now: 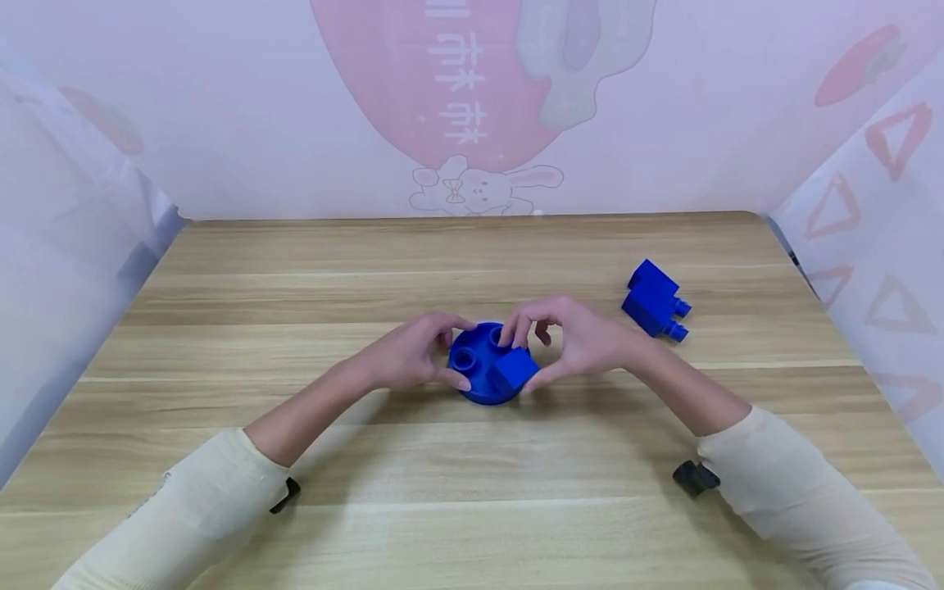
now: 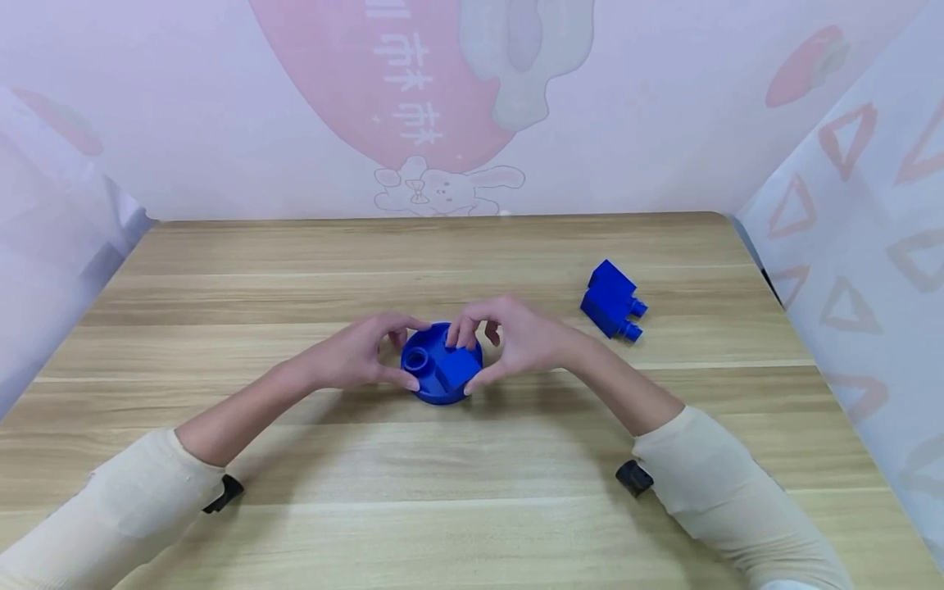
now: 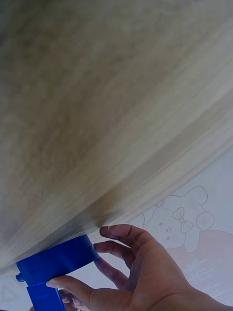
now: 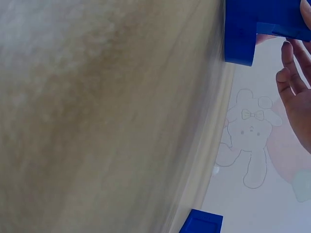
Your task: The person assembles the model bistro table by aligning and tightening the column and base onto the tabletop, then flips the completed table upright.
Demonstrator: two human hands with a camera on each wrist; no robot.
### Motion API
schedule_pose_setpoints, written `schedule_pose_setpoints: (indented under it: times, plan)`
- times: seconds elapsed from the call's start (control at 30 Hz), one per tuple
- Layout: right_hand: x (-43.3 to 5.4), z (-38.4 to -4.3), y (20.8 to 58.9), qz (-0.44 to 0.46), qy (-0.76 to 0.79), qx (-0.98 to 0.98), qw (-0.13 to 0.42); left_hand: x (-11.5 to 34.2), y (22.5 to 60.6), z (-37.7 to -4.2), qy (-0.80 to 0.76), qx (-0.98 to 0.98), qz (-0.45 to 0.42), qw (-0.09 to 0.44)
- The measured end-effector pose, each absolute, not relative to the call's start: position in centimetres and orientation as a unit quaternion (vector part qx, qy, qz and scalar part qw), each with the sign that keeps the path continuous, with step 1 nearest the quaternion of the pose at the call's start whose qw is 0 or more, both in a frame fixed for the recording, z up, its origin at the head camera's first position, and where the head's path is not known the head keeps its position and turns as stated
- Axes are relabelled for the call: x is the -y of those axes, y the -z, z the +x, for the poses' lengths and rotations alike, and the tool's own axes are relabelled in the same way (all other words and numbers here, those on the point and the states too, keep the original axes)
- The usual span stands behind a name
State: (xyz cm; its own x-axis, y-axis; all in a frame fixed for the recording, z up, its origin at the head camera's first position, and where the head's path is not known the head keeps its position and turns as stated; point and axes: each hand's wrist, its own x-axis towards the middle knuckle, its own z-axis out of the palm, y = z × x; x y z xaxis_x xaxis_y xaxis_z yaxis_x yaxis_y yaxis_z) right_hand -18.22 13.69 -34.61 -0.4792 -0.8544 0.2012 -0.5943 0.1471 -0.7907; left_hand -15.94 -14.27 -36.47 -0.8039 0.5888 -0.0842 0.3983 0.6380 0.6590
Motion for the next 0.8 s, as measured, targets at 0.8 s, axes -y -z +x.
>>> schedule_pose_setpoints:
  times: [0.8]
  plan:
    - [-13.69,-17.55,34.8,-0.504,0.407,-0.757,0.08,14.18,36.34,-15.79,-0.306,-0.902,0.272,0.139]
